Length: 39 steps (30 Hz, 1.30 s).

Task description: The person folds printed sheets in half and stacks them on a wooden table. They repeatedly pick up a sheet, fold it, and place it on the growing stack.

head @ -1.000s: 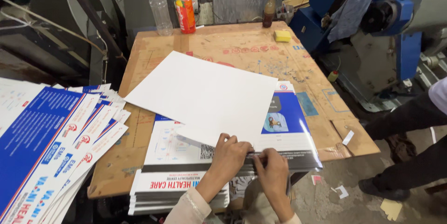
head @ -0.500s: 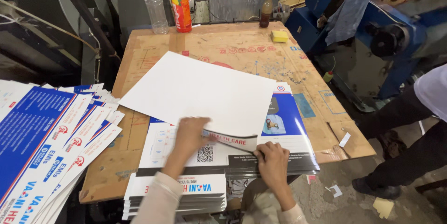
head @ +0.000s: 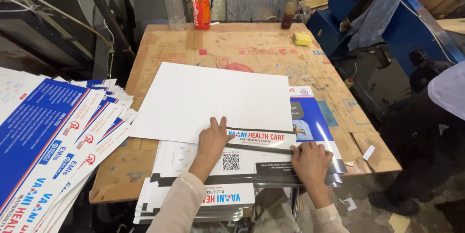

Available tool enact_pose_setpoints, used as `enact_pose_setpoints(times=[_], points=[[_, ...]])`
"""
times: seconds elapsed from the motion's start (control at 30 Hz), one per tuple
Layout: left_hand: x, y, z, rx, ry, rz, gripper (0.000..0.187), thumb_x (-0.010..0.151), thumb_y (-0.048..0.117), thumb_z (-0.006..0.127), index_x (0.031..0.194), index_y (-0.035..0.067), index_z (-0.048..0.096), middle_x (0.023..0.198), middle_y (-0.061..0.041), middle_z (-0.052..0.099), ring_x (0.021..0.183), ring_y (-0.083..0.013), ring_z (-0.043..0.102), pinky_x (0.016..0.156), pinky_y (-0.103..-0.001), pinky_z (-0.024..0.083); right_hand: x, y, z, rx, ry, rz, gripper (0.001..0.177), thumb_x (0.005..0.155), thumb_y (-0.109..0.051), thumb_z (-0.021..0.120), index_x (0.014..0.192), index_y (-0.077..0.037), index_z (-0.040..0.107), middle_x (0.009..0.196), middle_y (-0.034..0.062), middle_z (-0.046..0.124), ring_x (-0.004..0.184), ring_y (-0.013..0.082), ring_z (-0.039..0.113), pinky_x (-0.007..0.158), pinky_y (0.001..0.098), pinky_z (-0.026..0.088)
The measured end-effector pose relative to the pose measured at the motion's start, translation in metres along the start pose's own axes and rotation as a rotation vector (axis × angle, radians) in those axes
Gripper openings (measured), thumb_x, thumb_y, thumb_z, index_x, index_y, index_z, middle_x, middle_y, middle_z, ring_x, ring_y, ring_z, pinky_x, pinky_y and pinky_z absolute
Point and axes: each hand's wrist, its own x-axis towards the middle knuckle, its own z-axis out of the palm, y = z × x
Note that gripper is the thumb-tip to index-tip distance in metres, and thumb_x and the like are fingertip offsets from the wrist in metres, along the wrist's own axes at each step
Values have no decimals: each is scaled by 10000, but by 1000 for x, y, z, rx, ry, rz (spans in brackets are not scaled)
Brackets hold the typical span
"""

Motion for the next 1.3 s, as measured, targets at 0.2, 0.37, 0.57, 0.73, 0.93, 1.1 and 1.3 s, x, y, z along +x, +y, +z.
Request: enact_pose_setpoints(times=[0.2,0.37,0.57,0.73,0.93,1.1,1.3], points=[[9,-10,11,25,28,9,698,946,562,535,1480,130,411,1596,-257,226,1476,-381,205,1089,-680,174,5,-16,-18,-23,111,7,615,835,-327,699,1341,-8,556,1439,262,478,1005,343,617,866,525,426],[14,-21,27,-21,76,53,639,1000,518,441,1516,145,384,1649,-229,159,1540,-362,92,1121,-666,101,-6,-112,-34,349,-355,-165,1060,815,-313,676,1656,25,125,1686,180,268,1060,309,678,1133,546,390],[10,-25,37,5,190,71,584,978,416,456,1512,181,430,1651,-184,226,1534,-334,166,1127,-643,144,-22,-154,-20,302,-603,-495,1161,882,-573,699,1508,177,72,1590,372,131,1502,481,134,1222,477,137],[1,-25,37,-12,185,75,541,1023,425,443,1504,176,452,1645,-173,248,1533,-314,177,1132,-647,163,-7,-55,5,165,-296,-390,1170,842,-662,643,1487,179,149,1574,358,217,1498,446,197,1219,455,165],[0,57,51,-12,-55,400,512,1021,404,477,1507,245,482,1646,-23,335,1538,-294,250,1171,-686,159,-4,-34,24,194,-134,-474,1128,906,-715,499,1485,199,177,1556,392,253,1492,476,228,1207,499,192],[3,87,52,-119,88,493,460,1023,365,505,1478,302,527,1629,-5,382,1518,-288,305,1135,-681,206,-33,-26,3,183,51,-537,1144,829,-716,542,1450,190,221,1498,388,318,1443,486,262,1180,529,184],[-6,82,48,-66,17,500,513,985,373,526,1493,311,497,1636,0,353,1510,-281,290,1120,-676,215,-5,-15,16,157,-152,-452,1010,971,-615,511,1501,192,214,1548,365,327,1496,440,291,1267,472,201]])
